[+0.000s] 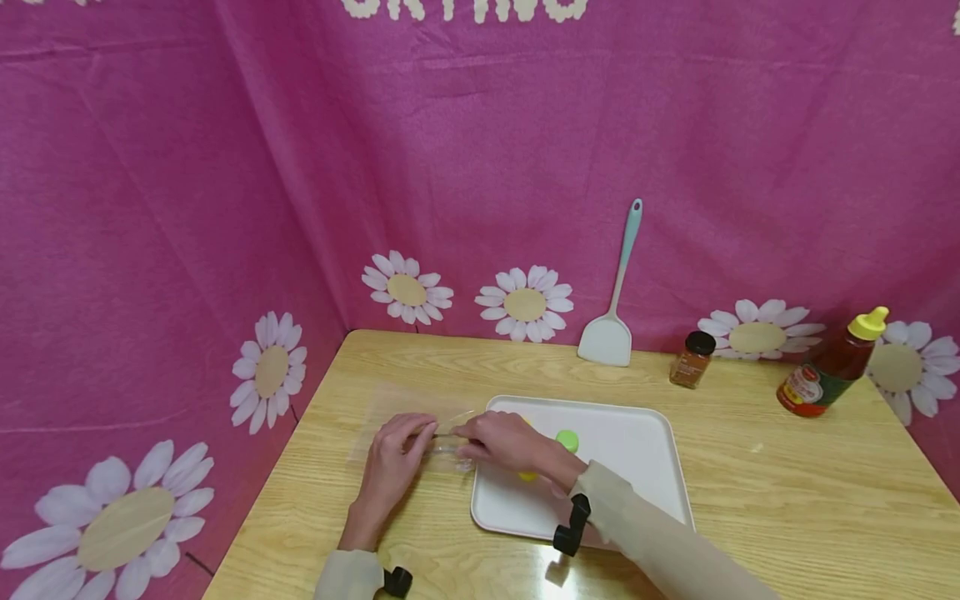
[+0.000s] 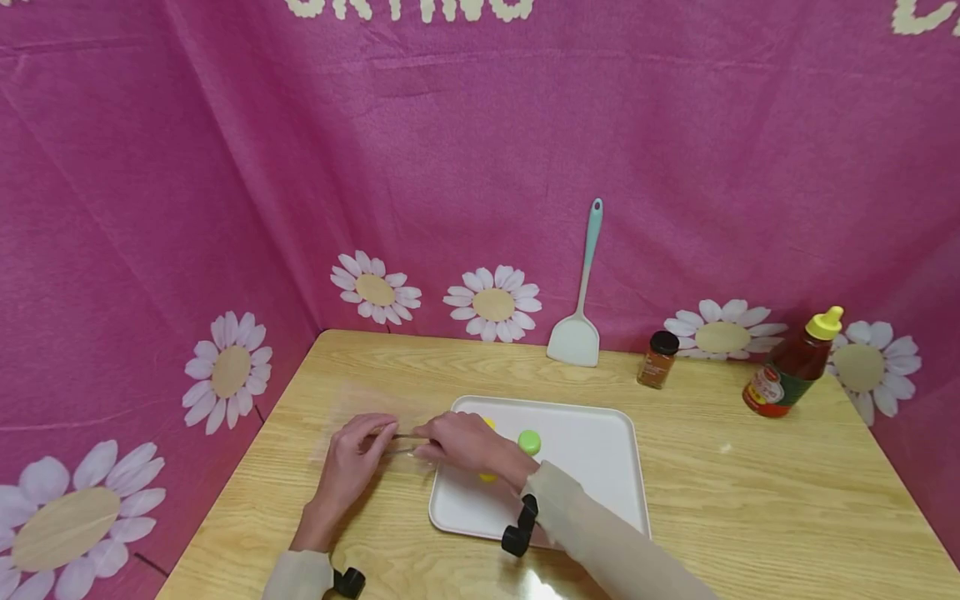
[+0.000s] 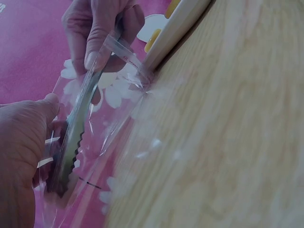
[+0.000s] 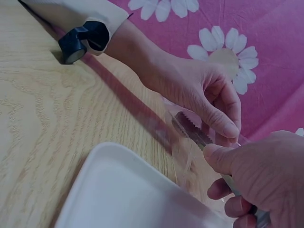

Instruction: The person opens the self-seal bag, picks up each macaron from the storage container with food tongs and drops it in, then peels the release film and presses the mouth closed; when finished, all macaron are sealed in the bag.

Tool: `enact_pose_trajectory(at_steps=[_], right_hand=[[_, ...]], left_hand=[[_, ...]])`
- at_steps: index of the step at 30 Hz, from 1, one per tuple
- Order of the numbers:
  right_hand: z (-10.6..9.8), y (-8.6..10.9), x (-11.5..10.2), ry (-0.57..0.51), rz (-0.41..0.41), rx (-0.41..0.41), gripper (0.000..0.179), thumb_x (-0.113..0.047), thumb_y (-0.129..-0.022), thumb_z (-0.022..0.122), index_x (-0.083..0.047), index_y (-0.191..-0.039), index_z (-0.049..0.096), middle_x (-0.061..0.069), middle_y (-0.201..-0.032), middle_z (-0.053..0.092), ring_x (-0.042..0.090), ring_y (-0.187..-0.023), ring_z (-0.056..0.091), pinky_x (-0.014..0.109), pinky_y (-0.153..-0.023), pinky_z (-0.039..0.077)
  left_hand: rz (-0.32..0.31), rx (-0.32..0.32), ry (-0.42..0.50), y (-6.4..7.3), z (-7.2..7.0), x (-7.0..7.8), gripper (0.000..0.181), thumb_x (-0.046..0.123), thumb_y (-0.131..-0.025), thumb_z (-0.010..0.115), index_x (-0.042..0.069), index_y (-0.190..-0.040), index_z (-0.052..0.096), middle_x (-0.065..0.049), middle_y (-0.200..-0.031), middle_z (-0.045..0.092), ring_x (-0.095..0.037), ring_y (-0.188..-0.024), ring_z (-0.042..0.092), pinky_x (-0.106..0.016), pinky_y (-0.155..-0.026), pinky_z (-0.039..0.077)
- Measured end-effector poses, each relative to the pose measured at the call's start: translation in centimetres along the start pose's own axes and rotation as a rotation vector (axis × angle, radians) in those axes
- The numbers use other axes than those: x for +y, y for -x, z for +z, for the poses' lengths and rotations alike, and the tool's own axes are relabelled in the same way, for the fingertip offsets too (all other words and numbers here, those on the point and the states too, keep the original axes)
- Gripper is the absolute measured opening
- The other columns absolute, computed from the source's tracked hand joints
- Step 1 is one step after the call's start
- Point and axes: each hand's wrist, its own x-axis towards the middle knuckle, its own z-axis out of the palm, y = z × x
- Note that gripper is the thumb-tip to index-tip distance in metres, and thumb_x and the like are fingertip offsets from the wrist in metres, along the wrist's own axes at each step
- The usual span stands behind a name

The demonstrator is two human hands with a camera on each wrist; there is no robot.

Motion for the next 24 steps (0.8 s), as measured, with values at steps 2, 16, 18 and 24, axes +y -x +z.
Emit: enact_pose_trajectory(at_steps=[2, 16, 18, 24], right_hand=[[-0.1, -0.3, -0.1, -0.003, 0.007, -0.010, 0.028, -0.031, -0.104, 0.067, -0.017, -0.126, 0.075, -0.005, -0.096, 0.073, 0.005, -0.072, 0.054, 0.025, -0.064, 0.046], [0.3, -0.7, 0.2, -0.099, 0.052, -0.090, 0.040, -0.035, -0.103, 0.067, -0.017, -0.139, 0.069, -0.012, -0.077, 0.059, 0.002, -0.065, 0.048, 0.021, -0.060, 0.038], [0.1, -0.5, 0.2, -0.084, 0.045, -0.085, 0.039, -0.036, -0.103, 0.067, -0.017, -0.137, 0.070, -0.013, -0.071, 0.053, 0.001, -0.063, 0.045, 0.021, -0.059, 0.037], [-0.5, 0.7, 0.4, -0.041, 0.023, -0.043, 0.028, -0.037, -0.103, 0.068, -0.016, -0.121, 0.073, -0.014, -0.064, 0.044, 0.000, -0.060, 0.042, 0.021, -0.057, 0.034]], left_hand=[[0.006, 0.007, -0.002, 0.0, 0.0, 0.0, 0.011, 0.011, -0.096, 0.077, 0.010, -0.106, 0.081, 0.000, -0.104, 0.078, -0.018, -0.102, 0.072, -0.043, -0.090, 0.058], [0.022, 0.019, 0.033, 0.0, -0.1, 0.0, 0.011, 0.009, -0.094, 0.079, 0.007, -0.104, 0.081, -0.001, -0.103, 0.078, -0.018, -0.098, 0.073, -0.040, -0.086, 0.059], [0.024, 0.018, 0.035, 0.0, -0.1, 0.0, 0.011, 0.010, -0.095, 0.078, 0.007, -0.105, 0.081, -0.001, -0.103, 0.078, -0.017, -0.097, 0.073, -0.040, -0.085, 0.059], [0.014, 0.023, 0.028, 0.0, -0.2, 0.1, 0.011, 0.011, -0.095, 0.079, 0.007, -0.105, 0.081, -0.001, -0.103, 0.078, -0.017, -0.097, 0.073, -0.040, -0.086, 0.059]])
